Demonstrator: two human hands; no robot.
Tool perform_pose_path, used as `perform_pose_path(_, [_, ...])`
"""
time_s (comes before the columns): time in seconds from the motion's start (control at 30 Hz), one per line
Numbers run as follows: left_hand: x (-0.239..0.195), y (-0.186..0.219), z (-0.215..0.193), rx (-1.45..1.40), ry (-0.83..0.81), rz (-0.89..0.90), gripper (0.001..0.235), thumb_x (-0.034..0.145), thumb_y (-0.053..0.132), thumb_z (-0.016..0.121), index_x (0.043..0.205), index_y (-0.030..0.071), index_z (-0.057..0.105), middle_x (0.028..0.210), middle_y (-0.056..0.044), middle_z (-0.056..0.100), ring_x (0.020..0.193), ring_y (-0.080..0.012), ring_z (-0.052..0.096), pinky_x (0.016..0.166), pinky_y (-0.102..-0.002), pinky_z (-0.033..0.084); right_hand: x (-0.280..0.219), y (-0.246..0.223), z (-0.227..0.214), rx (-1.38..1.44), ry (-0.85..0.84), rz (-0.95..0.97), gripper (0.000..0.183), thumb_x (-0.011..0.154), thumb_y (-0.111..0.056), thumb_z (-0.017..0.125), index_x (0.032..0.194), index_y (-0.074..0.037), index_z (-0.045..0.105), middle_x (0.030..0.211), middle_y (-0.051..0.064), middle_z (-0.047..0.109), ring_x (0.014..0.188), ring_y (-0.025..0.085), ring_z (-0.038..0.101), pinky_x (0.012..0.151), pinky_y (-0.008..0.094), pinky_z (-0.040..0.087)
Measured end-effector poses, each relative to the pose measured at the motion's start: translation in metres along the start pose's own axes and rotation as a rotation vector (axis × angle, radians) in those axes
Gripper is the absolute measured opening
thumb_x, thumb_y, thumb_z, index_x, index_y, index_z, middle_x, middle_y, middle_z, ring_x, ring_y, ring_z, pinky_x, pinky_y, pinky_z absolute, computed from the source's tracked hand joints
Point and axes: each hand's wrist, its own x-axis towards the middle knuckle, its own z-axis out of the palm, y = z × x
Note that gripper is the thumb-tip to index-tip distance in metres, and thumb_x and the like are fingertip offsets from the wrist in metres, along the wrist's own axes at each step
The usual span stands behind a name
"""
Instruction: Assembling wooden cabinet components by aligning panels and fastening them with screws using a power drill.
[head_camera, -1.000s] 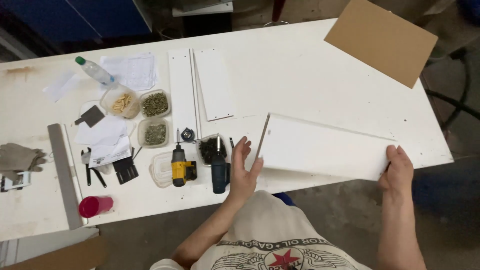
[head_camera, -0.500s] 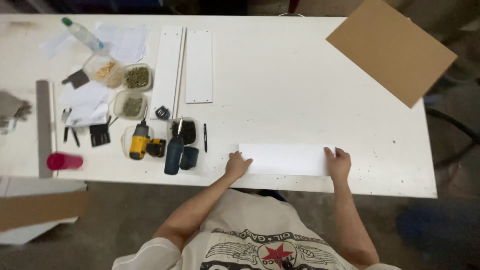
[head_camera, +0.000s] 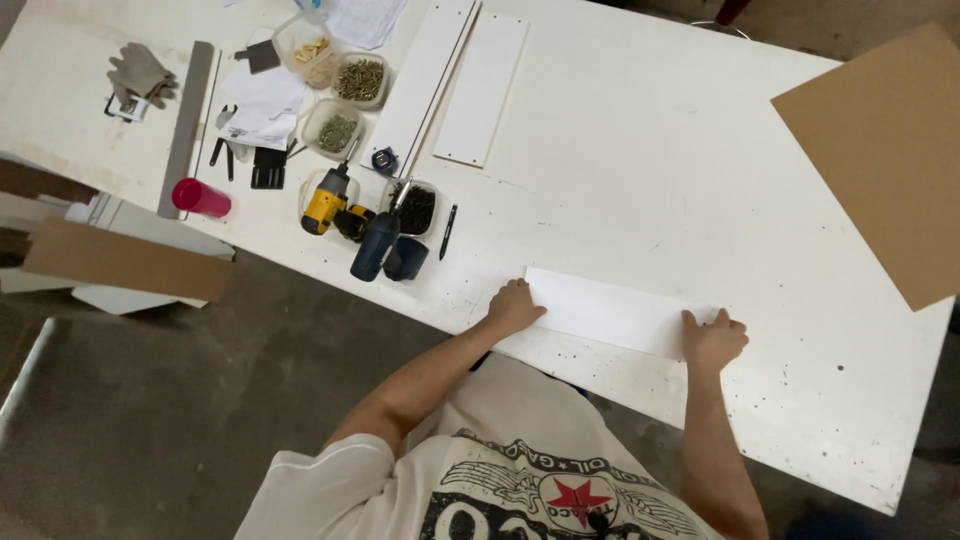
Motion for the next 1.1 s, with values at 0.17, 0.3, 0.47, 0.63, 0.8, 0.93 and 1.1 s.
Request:
perform_pose_path(0.17, [-0.061, -0.025, -0.086, 0.012, 0.513, 0.168, 0.057, 0.094, 0.028, 0.069, 0.138, -0.005, 0.055, 0.128, -0.027, 0.057, 0.119, -0.0428, 0.058, 0.096, -0.054, 0.051, -0.01, -0.073, 0.018, 0.373, 0.096, -0.234, 0.047, 0.086, -0.014, 0.088, 0.122, 0.009, 0.07, 0.108, 0.026, 0.061, 0.099, 0.043, 0.062, 0.086, 0.046, 0.053])
perform_pose_path(0.3, [-0.103, -0.08, -0.171, 0.064, 0.901, -0.092, 0.088, 0.08, 0.03, 0.089, 0.147, -0.007, 0.047, 0.136, -0.035, 0.051, 0.128, -0.0515, 0.05, 0.108, -0.062, 0.037, -0.04, -0.163, 0.035, 0.482, -0.359, -0.293, 0.036, 0.089, -0.02, 0.081, 0.118, -0.001, 0.074, 0.107, 0.021, 0.069, 0.099, 0.036, 0.07, 0.084, 0.042, 0.058])
perform_pose_path(0.47, [-0.08, -0.149, -0.184, 0.03, 0.573, -0.133, 0.067, 0.092, 0.018, 0.069, 0.147, -0.006, 0.039, 0.115, -0.03, 0.064, 0.103, -0.0454, 0.069, 0.081, -0.06, 0.058, -0.089, -0.296, 0.066, 0.362, -0.585, -0.529, 0.028, 0.091, -0.021, 0.075, 0.117, -0.01, 0.076, 0.108, 0.015, 0.073, 0.102, 0.031, 0.073, 0.088, 0.041, 0.058])
perform_pose_path(0.63, [-0.08, -0.204, -0.19, 0.091, 0.563, -0.149, 0.067, 0.092, 0.022, 0.068, 0.147, -0.001, 0.04, 0.111, -0.024, 0.065, 0.094, -0.0391, 0.072, 0.074, -0.058, 0.061, -0.133, -0.419, 0.091, 0.284, -0.716, -0.762, 0.026, 0.097, -0.015, 0.066, 0.121, -0.01, 0.074, 0.107, 0.014, 0.073, 0.104, 0.031, 0.072, 0.091, 0.039, 0.056])
perform_pose_path(0.8, [-0.08, -0.227, -0.201, 0.085, 0.578, -0.093, 0.068, 0.092, 0.02, 0.069, 0.147, -0.004, 0.038, 0.115, -0.026, 0.063, 0.098, -0.0412, 0.071, 0.075, -0.061, 0.06, -0.132, -0.487, 0.18, 0.031, -0.591, -1.08, 0.031, 0.09, -0.005, 0.067, 0.121, -0.008, 0.071, 0.103, 0.015, 0.071, 0.101, 0.034, 0.071, 0.087, 0.043, 0.058])
perform_pose_path(0.93, [-0.088, -0.221, -0.21, 0.083, 0.586, -0.027, 0.069, 0.093, 0.019, 0.068, 0.15, -0.004, 0.035, 0.122, -0.027, 0.06, 0.105, -0.04, 0.069, 0.078, -0.059, 0.061, -0.133, -0.513, 0.196, -0.151, -0.55, -1.059, 0.041, 0.083, -0.019, 0.076, 0.123, -0.009, 0.071, 0.107, 0.015, 0.071, 0.1, 0.034, 0.073, 0.085, 0.045, 0.059])
perform_pose_path(1.1, [-0.101, -0.218, -0.22, -0.02, 0.517, 0.022, 0.074, 0.098, 0.019, 0.063, 0.157, -0.005, 0.025, 0.141, -0.032, 0.05, 0.119, -0.0437, 0.061, 0.088, -0.059, 0.058, -0.142, -0.521, 0.199, -0.368, -0.447, -1.212, 0.014, 0.089, -0.011, 0.062, 0.094, -0.009, 0.075, 0.089, 0.011, 0.073, 0.08, 0.031, 0.072, 0.066, 0.042, 0.057])
